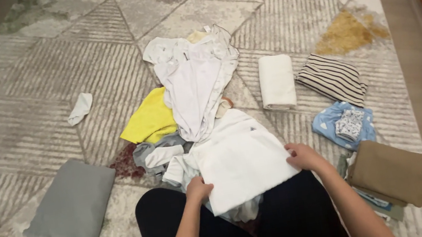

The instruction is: Folding a variety of garments and laundry items on a rug.

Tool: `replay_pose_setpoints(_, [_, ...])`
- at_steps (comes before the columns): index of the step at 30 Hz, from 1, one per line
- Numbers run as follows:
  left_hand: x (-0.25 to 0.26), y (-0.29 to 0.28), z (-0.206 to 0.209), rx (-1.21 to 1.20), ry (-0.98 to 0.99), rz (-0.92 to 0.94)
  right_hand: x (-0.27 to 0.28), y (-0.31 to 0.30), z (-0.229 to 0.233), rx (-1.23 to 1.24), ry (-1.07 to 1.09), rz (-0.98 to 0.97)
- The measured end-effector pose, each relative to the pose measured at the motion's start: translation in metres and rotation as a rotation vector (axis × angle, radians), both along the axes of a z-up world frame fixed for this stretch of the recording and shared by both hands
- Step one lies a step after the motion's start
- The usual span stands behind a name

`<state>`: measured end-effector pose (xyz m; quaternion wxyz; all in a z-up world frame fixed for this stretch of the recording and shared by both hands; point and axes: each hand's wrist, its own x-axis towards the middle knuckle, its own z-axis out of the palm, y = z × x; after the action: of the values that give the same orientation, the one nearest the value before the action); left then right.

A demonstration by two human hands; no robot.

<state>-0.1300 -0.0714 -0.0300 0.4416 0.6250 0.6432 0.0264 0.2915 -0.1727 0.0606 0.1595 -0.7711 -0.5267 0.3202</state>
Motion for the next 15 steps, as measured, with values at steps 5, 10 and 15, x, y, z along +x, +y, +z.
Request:
replay_pose_setpoints(5, [0.023, -0.016, 0.033, 0.301, -0.121, 0.154, -0.037, 0.017, 0.019, 0.040, -0.154, 0.068])
replay_pose_setpoints(10, [0.034, -0.020, 0.156, 0.589, -0.351, 0.452, -0.064, 0.045, 0.053, 0.441, -0.116, -0.112])
replay_pose_setpoints(15, [0.032, 0.003, 0.068, 0.612, -0.027, 0.327, -0.054, 0.073, 0.013, 0.187, -0.180, -0.116])
